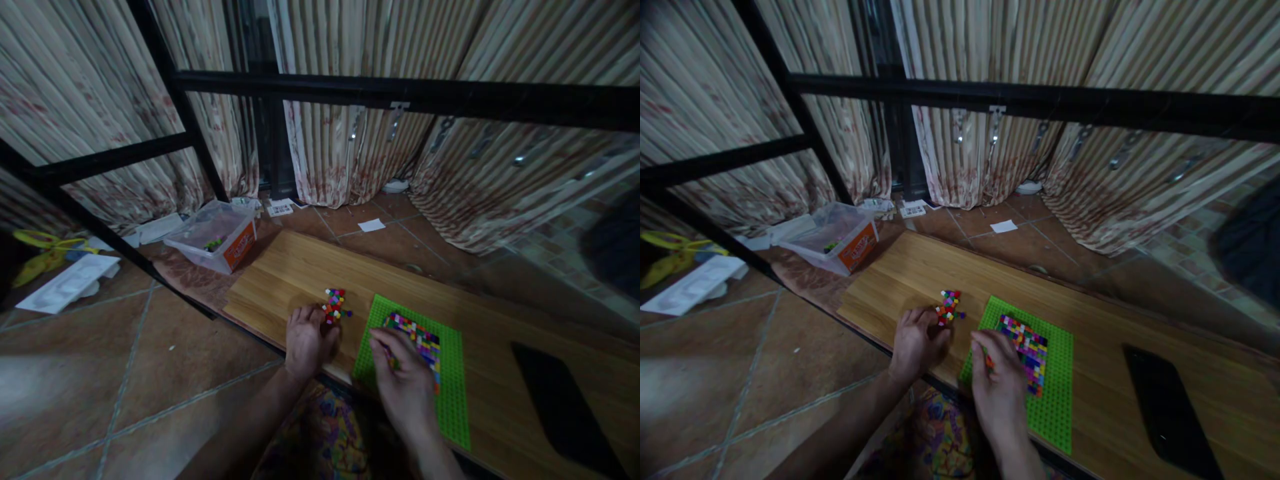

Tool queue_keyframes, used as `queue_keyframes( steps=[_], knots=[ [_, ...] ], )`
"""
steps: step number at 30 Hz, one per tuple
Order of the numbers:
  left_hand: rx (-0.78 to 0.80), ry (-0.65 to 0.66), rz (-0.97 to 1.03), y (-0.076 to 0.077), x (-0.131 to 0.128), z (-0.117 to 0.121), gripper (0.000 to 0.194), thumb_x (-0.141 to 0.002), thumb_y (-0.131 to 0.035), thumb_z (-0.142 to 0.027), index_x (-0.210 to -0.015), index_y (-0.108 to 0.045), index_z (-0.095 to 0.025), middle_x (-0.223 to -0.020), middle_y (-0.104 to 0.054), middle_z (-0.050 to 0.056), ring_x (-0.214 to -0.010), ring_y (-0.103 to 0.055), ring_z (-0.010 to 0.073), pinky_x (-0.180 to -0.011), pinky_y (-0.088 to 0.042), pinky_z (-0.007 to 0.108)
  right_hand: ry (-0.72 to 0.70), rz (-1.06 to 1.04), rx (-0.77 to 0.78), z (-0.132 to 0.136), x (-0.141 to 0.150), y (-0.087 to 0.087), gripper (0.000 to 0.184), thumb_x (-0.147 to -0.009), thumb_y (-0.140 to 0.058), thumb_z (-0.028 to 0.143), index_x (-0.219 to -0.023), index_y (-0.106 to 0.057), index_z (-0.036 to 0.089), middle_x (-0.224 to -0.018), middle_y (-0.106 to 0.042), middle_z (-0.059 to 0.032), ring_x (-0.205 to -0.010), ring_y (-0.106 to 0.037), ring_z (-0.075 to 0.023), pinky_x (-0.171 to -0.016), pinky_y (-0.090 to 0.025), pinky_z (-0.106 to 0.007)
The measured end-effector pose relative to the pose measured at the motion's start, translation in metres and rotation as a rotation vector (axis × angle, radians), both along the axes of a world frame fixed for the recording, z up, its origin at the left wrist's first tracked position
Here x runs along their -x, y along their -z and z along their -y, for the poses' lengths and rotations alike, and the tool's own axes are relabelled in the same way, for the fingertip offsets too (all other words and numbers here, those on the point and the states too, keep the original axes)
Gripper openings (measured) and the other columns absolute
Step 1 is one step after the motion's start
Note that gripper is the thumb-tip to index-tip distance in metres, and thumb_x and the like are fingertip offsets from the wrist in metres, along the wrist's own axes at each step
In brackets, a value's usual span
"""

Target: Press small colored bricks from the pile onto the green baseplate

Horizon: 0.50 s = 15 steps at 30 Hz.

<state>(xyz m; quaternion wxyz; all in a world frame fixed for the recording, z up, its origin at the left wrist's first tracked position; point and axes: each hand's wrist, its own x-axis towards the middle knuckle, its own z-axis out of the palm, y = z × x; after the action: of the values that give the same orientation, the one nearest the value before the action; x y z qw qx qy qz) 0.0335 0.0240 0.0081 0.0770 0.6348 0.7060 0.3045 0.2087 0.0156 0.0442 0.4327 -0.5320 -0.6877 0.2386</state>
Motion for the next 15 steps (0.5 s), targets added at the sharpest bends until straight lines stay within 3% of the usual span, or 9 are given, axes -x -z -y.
queue_keyframes(
  steps=[3,7,15],
  knots=[
    [0.001,-0.039,-0.051,0.001,-0.005,-0.005,0.013,-0.078,-0.065,-0.029,-0.087,-0.065,-0.020,-0.101,-0.064,0.009,-0.092,-0.055,0.0258,-0.083,-0.043,0.041,-0.095,0.021,0.019,-0.001,0.024,0.008,0.021,-0.089,-0.048,0.030,-0.096,-0.067,0.026,-0.097,-0.068,-0.0052,-0.090,-0.063,-0.0202,-0.081,-0.051,-0.035],
    [-0.026,-0.039,-0.036,0.004,-0.003,-0.007,0.008,-0.081,-0.059,-0.023,-0.087,-0.065,-0.020,-0.098,-0.064,0.008,-0.091,-0.055,0.0243,-0.082,-0.042,0.039,-0.108,0.032,0.049,-0.010,0.035,0.016,0.021,-0.090,-0.047,0.028,-0.095,-0.067,0.024,-0.093,-0.068,-0.0051,-0.086,-0.064,-0.0193,-0.077,-0.052,-0.033],
    [-0.197,0.122,0.198,0.004,0.006,0.000,0.016,-0.086,-0.057,-0.025,-0.099,-0.064,-0.021,-0.107,-0.063,0.008,-0.100,-0.056,0.0214,-0.091,-0.045,0.038,-0.059,-0.121,0.186,-0.013,0.041,0.013,0.023,-0.088,-0.051,0.035,-0.099,-0.068,0.023,-0.097,-0.069,-0.0064,-0.086,-0.065,-0.0191,-0.075,-0.053,-0.032]
  ],
)
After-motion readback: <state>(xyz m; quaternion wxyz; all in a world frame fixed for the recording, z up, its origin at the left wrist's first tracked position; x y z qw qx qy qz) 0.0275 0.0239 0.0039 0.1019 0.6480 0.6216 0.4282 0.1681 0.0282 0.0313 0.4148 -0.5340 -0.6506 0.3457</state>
